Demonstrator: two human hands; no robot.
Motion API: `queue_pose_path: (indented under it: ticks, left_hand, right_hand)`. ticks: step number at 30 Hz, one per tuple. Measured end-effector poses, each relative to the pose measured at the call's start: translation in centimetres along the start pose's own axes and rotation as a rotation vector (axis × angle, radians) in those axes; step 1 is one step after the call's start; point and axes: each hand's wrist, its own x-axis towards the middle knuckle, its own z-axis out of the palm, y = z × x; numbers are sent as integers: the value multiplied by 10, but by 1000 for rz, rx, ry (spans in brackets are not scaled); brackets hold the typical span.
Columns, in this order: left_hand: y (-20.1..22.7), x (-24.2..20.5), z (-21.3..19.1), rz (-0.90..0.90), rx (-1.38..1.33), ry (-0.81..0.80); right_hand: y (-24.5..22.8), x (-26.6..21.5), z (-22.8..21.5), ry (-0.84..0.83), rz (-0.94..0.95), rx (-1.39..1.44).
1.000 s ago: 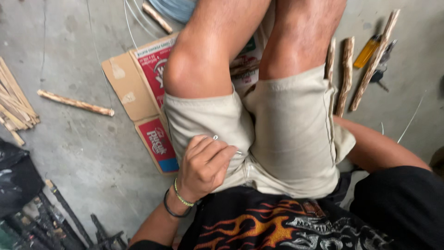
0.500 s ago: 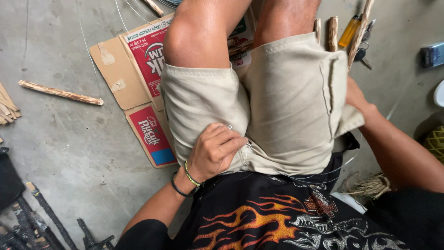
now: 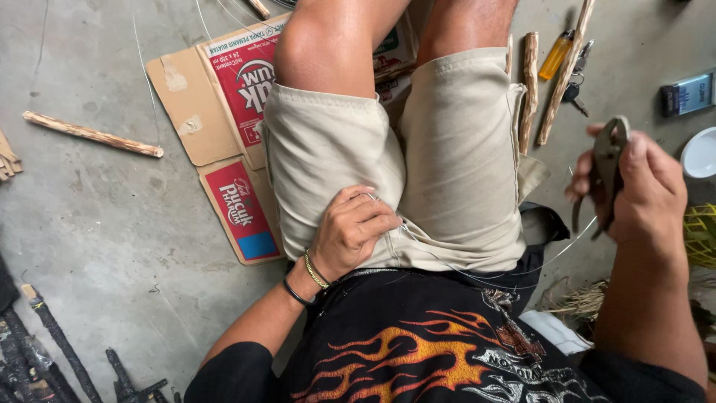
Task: The person bends a metal wire into a hook shape, wraps it around a small wooden stick, and secures it with pliers. The person then threads a thin wire through the hook and wraps it around the stick to complete the assembly.
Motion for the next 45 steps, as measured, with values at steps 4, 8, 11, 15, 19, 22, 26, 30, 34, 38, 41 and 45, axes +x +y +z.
queue_pose_path:
  ticks: [4, 8, 11, 15, 19, 22, 26, 30, 34, 38, 41, 45]
  left_hand:
    - [-2, 2, 1, 12, 28, -3]
    - [-2, 6, -1, -7, 29, -40]
    - [-2, 9, -4, 10, 28, -63]
    - [2, 13, -13, 35, 45, -101]
    - [12, 17, -21, 23, 7, -134]
    - [23, 24, -29, 22, -15, -169]
    - [38, 33, -46, 8, -48, -180]
    - [45, 39, -52, -4, -1, -169]
    - [41, 42, -47, -93, -67, -102]
    - [33, 38, -34, -475, -472, -8]
    - [22, 34, -24, -595, -766, 134]
    - [11, 21, -16, -729, -905, 308]
  right_hand:
    - [-12, -37, 33, -372, 176, 817]
    - [-6, -74, 75, -385, 30, -389]
    - [13, -80, 111, -367, -208, -714]
    - [27, -79, 124, -316, -74, -822]
    - [28, -80, 108, -214, -307, -790]
    - [22, -78, 99, -184, -467, -865]
    - [3, -71, 98, -137, -589, -920]
    - [-18, -46, 95, -131, -746, -1007]
    - [-35, -5, 98, -88, -876, -1110]
    - [-44, 45, 113, -112, -993, -1025]
    - [-42, 75, 135, -178, -1038, -908]
    - [-33, 90, 165, -260, -979, -831]
